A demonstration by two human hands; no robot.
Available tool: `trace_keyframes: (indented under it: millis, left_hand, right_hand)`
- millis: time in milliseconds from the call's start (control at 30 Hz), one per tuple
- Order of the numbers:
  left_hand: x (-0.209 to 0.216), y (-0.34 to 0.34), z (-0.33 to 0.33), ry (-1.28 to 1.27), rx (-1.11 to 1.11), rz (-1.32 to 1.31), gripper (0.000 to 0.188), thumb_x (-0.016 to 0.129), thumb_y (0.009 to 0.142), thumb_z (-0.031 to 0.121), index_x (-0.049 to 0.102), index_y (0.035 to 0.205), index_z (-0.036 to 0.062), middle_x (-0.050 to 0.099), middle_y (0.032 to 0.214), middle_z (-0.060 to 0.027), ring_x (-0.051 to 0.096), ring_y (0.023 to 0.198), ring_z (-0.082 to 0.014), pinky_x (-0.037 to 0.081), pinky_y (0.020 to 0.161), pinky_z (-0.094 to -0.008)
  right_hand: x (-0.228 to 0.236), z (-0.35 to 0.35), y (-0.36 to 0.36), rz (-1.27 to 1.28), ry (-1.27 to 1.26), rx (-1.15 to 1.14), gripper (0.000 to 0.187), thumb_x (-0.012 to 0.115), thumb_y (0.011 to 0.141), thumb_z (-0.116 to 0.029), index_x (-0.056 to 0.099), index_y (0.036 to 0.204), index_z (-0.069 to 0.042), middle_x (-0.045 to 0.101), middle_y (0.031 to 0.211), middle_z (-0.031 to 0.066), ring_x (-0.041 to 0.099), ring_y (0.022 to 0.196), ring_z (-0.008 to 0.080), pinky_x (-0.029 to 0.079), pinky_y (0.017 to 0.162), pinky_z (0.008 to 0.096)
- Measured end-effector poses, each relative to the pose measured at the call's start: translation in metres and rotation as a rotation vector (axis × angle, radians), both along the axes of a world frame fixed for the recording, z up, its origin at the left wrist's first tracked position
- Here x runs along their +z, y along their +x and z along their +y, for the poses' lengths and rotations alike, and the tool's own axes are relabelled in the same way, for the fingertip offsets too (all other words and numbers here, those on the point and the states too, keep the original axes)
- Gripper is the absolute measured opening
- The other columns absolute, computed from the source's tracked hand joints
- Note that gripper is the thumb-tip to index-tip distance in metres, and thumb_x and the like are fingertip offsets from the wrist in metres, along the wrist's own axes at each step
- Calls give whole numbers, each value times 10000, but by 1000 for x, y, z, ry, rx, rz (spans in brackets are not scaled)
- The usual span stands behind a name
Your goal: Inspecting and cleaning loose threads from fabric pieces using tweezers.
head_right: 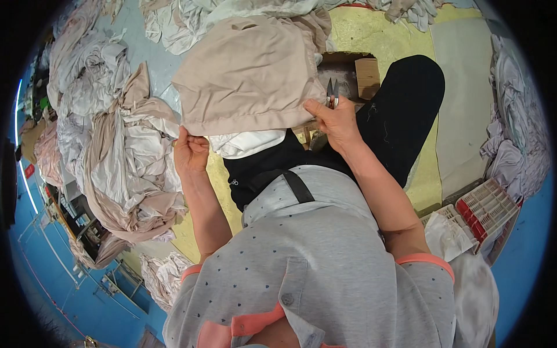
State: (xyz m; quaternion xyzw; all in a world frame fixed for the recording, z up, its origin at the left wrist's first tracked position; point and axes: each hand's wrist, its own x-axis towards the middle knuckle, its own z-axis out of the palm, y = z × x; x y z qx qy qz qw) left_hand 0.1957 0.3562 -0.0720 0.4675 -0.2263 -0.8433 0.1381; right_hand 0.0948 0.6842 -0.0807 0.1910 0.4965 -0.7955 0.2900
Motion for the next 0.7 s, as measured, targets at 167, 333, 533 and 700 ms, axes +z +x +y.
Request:
trace_keyframes:
  millis: [167, 333, 533, 700]
  left_hand:
    - [20, -15, 8, -10, 134, -71, 138, 492, 975, 195, 572, 937, 90, 641, 841, 17, 528, 597, -92, 430, 529, -230]
    - [7, -8, -5, 48, 172, -128, 135, 486, 971, 177, 550, 951, 60, 602, 801, -10, 512, 616, -107, 411, 515, -239]
    - [10, -3, 51, -1414, 2, -528, 292, 706, 825, 144, 527, 1018, 20, 542, 891, -58, 525, 784, -155, 441, 680, -287]
    - [80, -49, 158, -2097, -766, -80, 580, 759, 691, 207, 453, 1138, 0, 431, 1181, -163, 432, 1107, -313, 346, 930, -444]
  right_hand:
    - [11, 12, 2, 88, 21, 38, 194, 726, 824, -95, 557, 730, -100, 508, 623, -47, 397, 468, 36, 240, 388, 195]
    - [13, 5, 4, -14, -57, -89, 184, 720, 829, -90, 557, 743, -101, 519, 637, -44, 415, 477, 41, 248, 386, 190]
    - [14, 10, 4, 25, -50, -72, 143, 715, 836, -91, 577, 796, -93, 548, 670, -37, 442, 496, 38, 260, 387, 178]
    - [23, 15, 6, 52, -35, -44, 134, 716, 837, -101, 585, 813, -89, 556, 678, -33, 443, 496, 32, 269, 385, 172]
